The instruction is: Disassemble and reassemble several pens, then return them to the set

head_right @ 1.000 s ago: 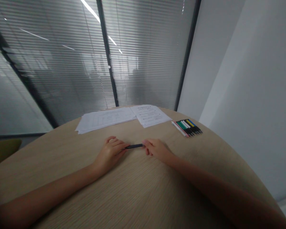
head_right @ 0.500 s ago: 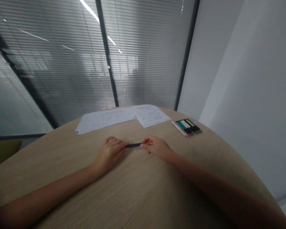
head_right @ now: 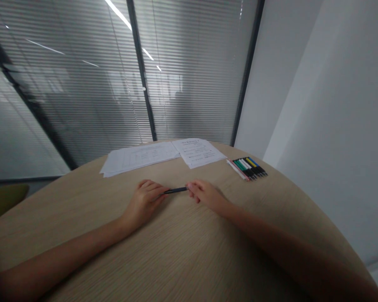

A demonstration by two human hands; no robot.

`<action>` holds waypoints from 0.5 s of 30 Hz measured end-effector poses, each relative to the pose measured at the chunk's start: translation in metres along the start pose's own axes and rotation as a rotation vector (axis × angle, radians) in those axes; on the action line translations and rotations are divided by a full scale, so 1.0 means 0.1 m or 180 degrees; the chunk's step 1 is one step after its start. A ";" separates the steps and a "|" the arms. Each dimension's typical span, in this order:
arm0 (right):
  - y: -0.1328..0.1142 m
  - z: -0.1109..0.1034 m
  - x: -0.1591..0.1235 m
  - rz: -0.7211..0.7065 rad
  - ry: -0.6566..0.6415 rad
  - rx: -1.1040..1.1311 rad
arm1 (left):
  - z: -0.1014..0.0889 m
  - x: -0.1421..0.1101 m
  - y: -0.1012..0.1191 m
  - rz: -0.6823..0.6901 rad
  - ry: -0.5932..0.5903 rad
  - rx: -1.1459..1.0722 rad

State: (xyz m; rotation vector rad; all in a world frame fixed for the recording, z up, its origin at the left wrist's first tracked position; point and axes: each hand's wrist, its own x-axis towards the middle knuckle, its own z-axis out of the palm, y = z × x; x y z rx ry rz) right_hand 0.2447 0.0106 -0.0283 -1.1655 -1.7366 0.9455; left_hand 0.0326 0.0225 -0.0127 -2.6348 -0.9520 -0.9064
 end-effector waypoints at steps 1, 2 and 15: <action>-0.01 0.01 0.00 -0.0018 -0.0004 0.0119 | 0.00 0.00 -0.01 -0.0057 -0.0001 -0.0005; -0.01 0.01 0.00 -0.0003 -0.0001 0.0203 | 0.00 0.01 -0.01 -0.0101 0.0001 -0.0005; 0.01 -0.05 -0.03 -0.0055 -0.0059 -0.0588 | 0.00 -0.01 0.04 0.0334 0.0005 0.0176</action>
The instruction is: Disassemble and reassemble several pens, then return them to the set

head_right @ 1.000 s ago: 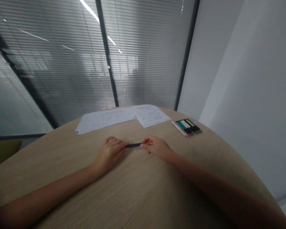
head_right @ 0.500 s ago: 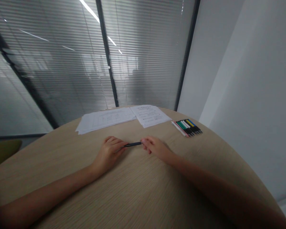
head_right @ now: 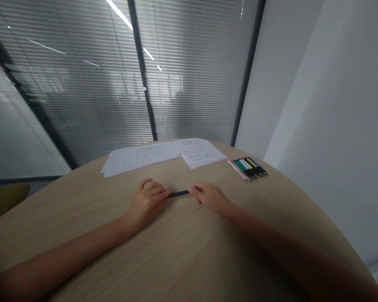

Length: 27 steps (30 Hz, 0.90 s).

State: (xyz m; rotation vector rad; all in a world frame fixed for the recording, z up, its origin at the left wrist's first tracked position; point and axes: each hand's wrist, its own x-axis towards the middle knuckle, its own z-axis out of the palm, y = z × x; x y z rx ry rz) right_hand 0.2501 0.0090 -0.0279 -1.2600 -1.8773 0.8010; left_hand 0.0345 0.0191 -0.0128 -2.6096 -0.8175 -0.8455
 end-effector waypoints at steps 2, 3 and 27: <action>0.01 0.00 0.00 0.0025 0.0035 0.0098 | -0.01 0.00 0.00 -0.0046 0.0015 -0.0031; 0.00 0.01 0.00 0.0048 0.0049 0.0198 | -0.01 0.00 0.00 -0.0084 0.0037 -0.0074; -0.33 0.01 -0.03 0.0311 -0.1252 0.1575 | 0.00 -0.02 0.05 -0.0050 0.0400 0.0209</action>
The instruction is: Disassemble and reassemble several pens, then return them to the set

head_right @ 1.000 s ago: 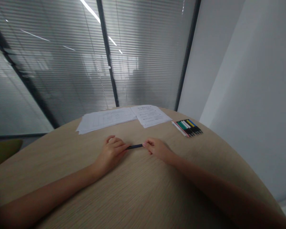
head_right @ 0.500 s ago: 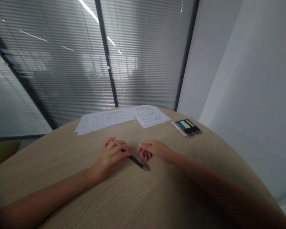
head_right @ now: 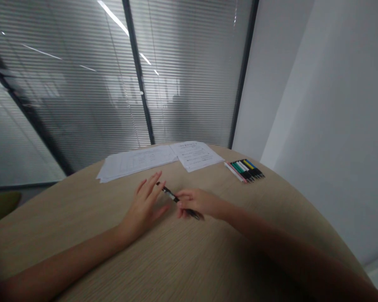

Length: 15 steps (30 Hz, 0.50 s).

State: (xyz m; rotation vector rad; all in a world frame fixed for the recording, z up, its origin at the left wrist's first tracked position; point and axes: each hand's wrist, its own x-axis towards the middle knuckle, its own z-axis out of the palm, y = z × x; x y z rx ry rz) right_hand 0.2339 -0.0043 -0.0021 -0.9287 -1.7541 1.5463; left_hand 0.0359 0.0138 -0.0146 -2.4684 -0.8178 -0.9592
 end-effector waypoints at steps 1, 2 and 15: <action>0.01 -0.04 0.01 -0.0006 0.0149 0.0220 | 0.02 0.00 -0.01 -0.0158 -0.0056 0.0031; 0.01 -0.09 0.02 -0.0043 0.0313 0.0462 | 0.04 0.00 -0.02 -0.0286 -0.0117 0.0067; -0.19 -0.58 -0.02 -0.0766 0.1096 0.1409 | 0.05 -0.02 -0.06 -0.0347 -0.2038 -0.0238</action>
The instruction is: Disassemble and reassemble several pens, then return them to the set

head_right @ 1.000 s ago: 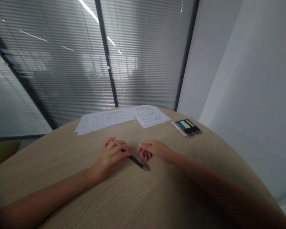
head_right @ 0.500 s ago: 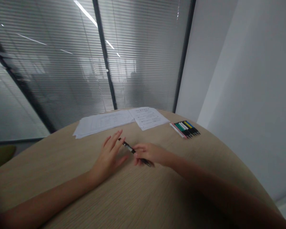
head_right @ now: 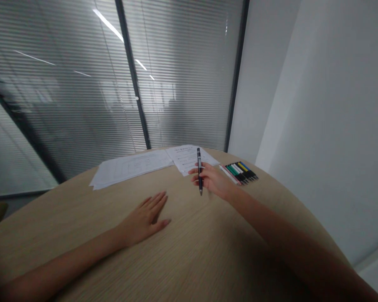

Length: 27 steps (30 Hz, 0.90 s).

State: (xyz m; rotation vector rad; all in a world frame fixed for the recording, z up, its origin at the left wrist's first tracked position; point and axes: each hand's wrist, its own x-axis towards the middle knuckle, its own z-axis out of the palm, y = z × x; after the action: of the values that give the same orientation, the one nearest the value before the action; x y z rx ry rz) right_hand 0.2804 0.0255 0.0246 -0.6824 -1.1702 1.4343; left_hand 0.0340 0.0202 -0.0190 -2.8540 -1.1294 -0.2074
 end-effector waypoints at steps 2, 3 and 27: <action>-0.08 0.01 0.00 -0.0106 0.0175 -0.0098 | -0.01 0.00 0.00 -0.0008 -0.0050 0.0010; -0.13 0.03 -0.01 -0.0143 0.0247 -0.0160 | -0.01 0.00 0.01 -0.0002 -0.0066 0.0009; -0.55 0.41 -0.26 0.0483 -0.0381 0.0154 | 0.00 0.01 -0.02 -0.0013 0.0064 0.0058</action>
State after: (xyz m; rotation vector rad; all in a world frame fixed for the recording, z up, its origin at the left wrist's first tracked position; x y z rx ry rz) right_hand 0.2703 -0.0163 0.0838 -0.6708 -1.1921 1.6449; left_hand 0.0330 0.0224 -0.0187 -2.8276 -1.1275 -0.2246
